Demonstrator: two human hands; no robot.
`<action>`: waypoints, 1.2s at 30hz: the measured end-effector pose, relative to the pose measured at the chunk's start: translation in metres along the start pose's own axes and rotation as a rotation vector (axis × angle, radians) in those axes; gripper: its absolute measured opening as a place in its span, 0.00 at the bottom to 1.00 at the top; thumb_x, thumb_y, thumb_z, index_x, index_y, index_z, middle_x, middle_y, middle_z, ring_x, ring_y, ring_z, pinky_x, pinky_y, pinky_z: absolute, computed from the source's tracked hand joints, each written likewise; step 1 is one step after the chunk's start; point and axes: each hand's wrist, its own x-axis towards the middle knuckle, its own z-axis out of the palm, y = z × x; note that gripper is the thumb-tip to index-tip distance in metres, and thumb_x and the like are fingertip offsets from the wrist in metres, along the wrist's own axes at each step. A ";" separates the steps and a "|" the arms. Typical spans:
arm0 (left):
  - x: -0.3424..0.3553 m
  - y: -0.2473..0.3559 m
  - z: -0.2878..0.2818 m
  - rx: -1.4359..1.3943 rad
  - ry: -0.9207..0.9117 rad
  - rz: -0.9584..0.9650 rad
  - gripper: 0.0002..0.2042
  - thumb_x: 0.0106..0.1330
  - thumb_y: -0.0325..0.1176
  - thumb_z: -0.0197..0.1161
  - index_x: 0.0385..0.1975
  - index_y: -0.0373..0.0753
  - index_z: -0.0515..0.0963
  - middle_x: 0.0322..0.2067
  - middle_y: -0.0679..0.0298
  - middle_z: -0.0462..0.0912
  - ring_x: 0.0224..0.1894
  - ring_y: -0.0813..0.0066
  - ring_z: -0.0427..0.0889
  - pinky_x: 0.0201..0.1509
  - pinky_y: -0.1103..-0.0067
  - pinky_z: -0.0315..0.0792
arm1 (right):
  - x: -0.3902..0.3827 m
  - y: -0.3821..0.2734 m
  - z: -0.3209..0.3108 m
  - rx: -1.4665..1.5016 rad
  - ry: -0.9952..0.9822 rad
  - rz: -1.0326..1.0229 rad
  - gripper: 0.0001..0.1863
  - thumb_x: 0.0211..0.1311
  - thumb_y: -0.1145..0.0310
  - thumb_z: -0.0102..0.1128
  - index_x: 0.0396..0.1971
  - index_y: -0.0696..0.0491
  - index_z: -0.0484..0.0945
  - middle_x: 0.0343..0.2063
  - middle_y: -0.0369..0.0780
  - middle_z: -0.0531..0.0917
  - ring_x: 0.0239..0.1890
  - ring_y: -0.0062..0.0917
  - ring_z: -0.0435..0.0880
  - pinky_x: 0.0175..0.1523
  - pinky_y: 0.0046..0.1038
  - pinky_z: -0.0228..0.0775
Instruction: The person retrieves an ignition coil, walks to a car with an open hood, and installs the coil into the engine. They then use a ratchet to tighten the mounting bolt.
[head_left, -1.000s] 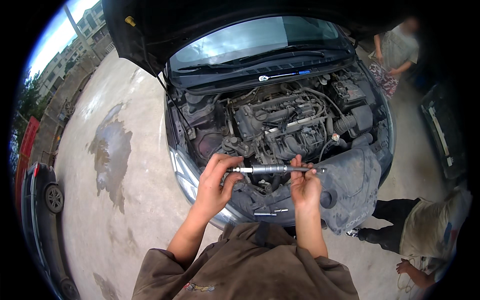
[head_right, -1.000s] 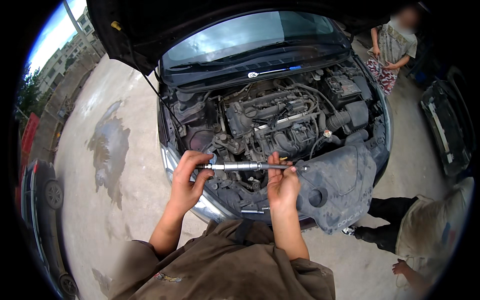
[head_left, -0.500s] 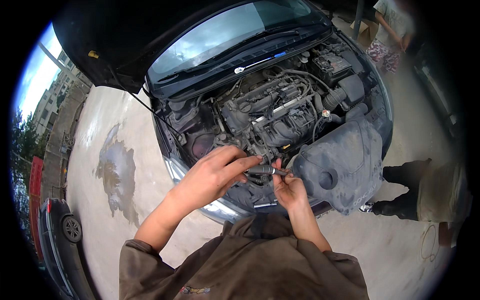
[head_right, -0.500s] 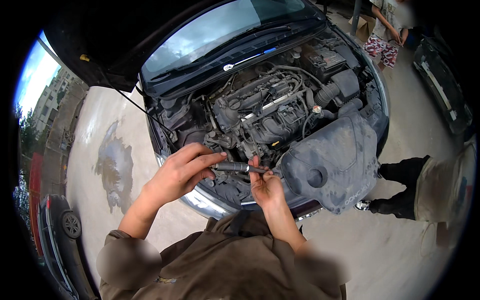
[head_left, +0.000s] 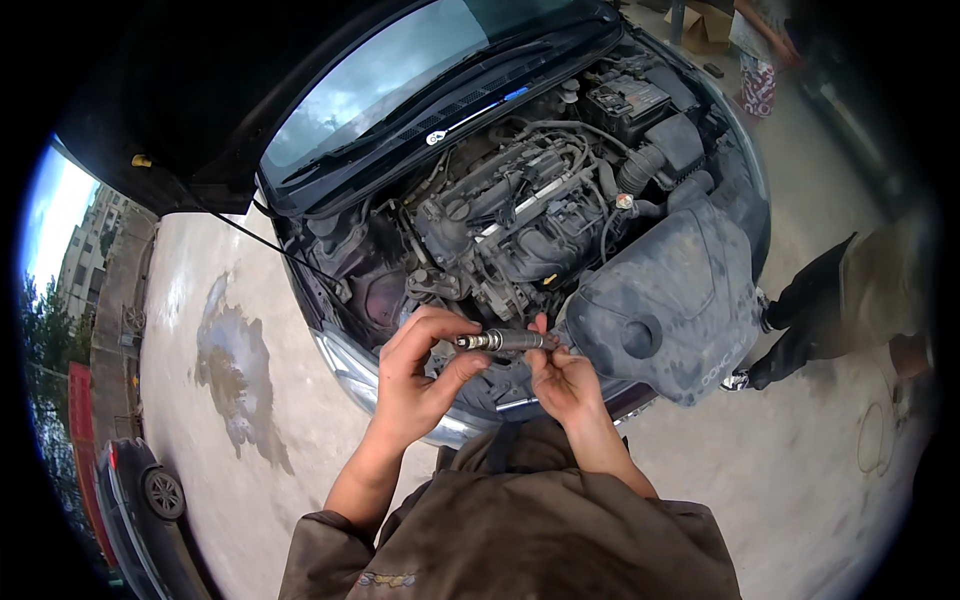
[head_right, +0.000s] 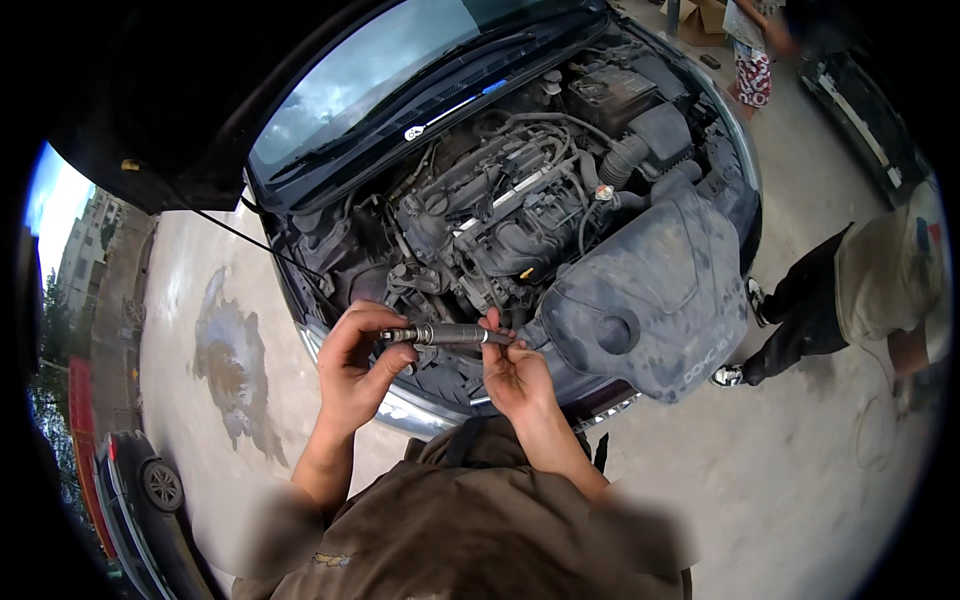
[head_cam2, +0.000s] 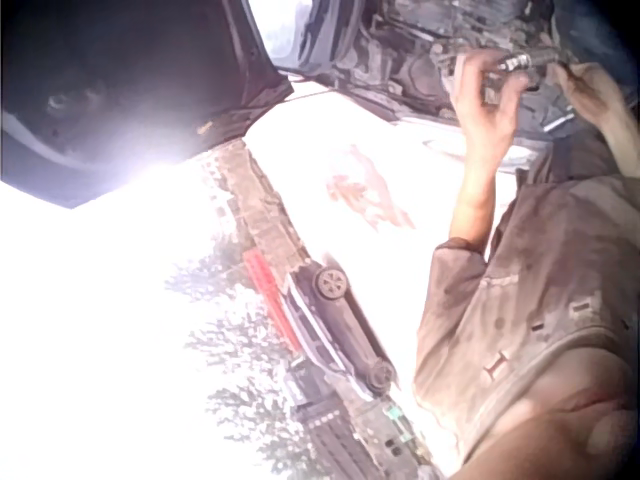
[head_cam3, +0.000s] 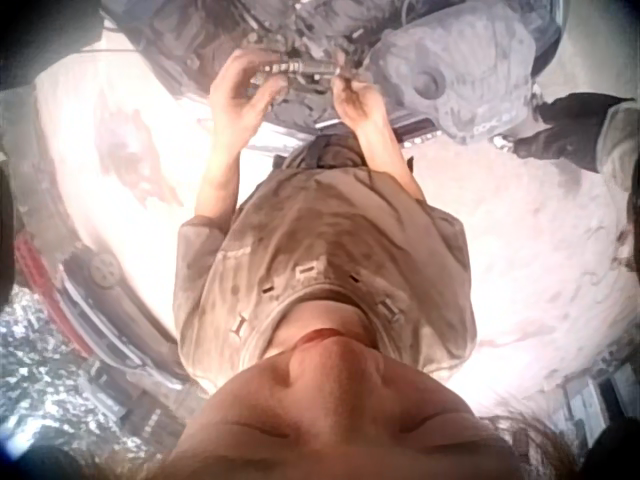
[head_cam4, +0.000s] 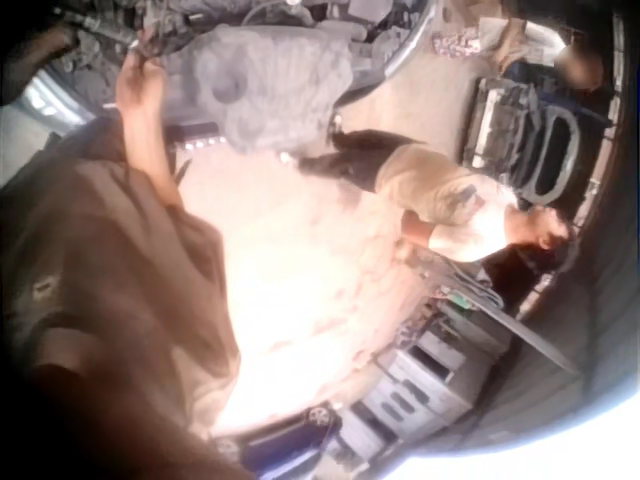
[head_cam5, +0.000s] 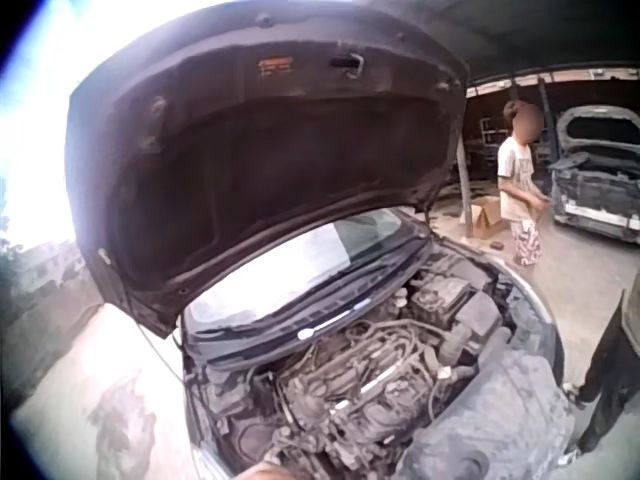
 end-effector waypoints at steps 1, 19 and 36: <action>-0.004 -0.003 0.003 -0.055 0.022 -0.021 0.16 0.52 0.24 0.76 0.40 0.32 0.79 0.37 0.60 0.80 0.39 0.70 0.80 0.44 0.77 0.73 | 0.001 0.001 -0.001 -0.004 -0.002 -0.003 0.11 0.77 0.77 0.33 0.34 0.59 0.66 0.54 0.51 0.78 0.59 0.42 0.78 0.65 0.43 0.75; 0.054 -0.018 -0.048 0.183 -0.303 -0.254 0.17 0.62 0.35 0.71 0.47 0.33 0.79 0.40 0.58 0.78 0.39 0.68 0.82 0.40 0.76 0.76 | 0.020 0.018 0.048 -0.286 -0.001 -0.281 0.07 0.73 0.75 0.49 0.32 0.59 0.71 0.52 0.46 0.79 0.67 0.45 0.70 0.74 0.50 0.61; 0.222 -0.276 -0.040 0.393 -0.683 -0.331 0.11 0.63 0.25 0.63 0.45 0.34 0.79 0.44 0.52 0.80 0.51 0.49 0.77 0.54 0.62 0.71 | 0.232 -0.011 0.181 -0.859 -0.113 -0.554 0.03 0.76 0.70 0.46 0.40 0.51 0.68 0.51 0.46 0.76 0.61 0.47 0.77 0.60 0.45 0.78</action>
